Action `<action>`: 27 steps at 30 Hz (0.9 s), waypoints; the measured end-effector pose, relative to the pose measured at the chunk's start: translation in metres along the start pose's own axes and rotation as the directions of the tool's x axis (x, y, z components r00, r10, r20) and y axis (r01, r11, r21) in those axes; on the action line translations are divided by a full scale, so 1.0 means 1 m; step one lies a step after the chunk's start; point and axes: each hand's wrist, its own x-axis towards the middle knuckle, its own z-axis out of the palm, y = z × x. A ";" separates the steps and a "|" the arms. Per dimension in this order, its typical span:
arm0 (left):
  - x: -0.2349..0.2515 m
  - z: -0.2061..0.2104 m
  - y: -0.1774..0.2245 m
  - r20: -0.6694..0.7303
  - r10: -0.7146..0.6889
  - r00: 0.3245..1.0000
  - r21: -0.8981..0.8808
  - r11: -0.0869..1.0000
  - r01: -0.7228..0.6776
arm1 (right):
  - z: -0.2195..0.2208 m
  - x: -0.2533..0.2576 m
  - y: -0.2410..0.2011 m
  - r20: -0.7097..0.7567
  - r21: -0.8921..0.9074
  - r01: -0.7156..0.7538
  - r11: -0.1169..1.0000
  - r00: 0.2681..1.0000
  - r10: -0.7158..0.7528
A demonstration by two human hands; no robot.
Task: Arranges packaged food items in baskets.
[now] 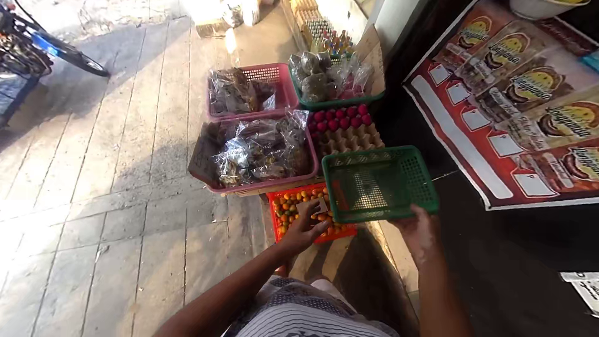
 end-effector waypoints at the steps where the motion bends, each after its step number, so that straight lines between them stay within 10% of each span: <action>1: 0.006 -0.009 -0.004 -0.019 -0.005 1.000 0.051 0.999 0.006 | 0.011 0.016 -0.009 -0.005 -0.018 0.014 1.000 1.000 -0.014; 12: -0.029 -0.059 -0.012 -0.400 -0.241 0.884 0.082 0.952 0.296 | 0.085 0.123 -0.021 0.137 -0.155 -0.100 0.983 0.983 0.122; 18: -0.029 -0.093 0.025 -0.526 0.152 0.837 0.447 0.887 0.119 | 0.077 0.120 -0.012 0.091 -0.167 -0.157 0.973 0.981 0.174; 22: -0.006 -0.156 0.070 -0.542 0.326 0.775 0.712 0.668 0.218 | 0.064 0.118 -0.029 -0.185 -0.314 0.238 0.919 0.934 -0.305; 27: 0.026 -0.242 0.093 -0.493 0.231 0.839 0.775 0.556 0.302 | 0.117 0.071 -0.085 0.159 -0.400 0.659 0.637 0.734 -0.661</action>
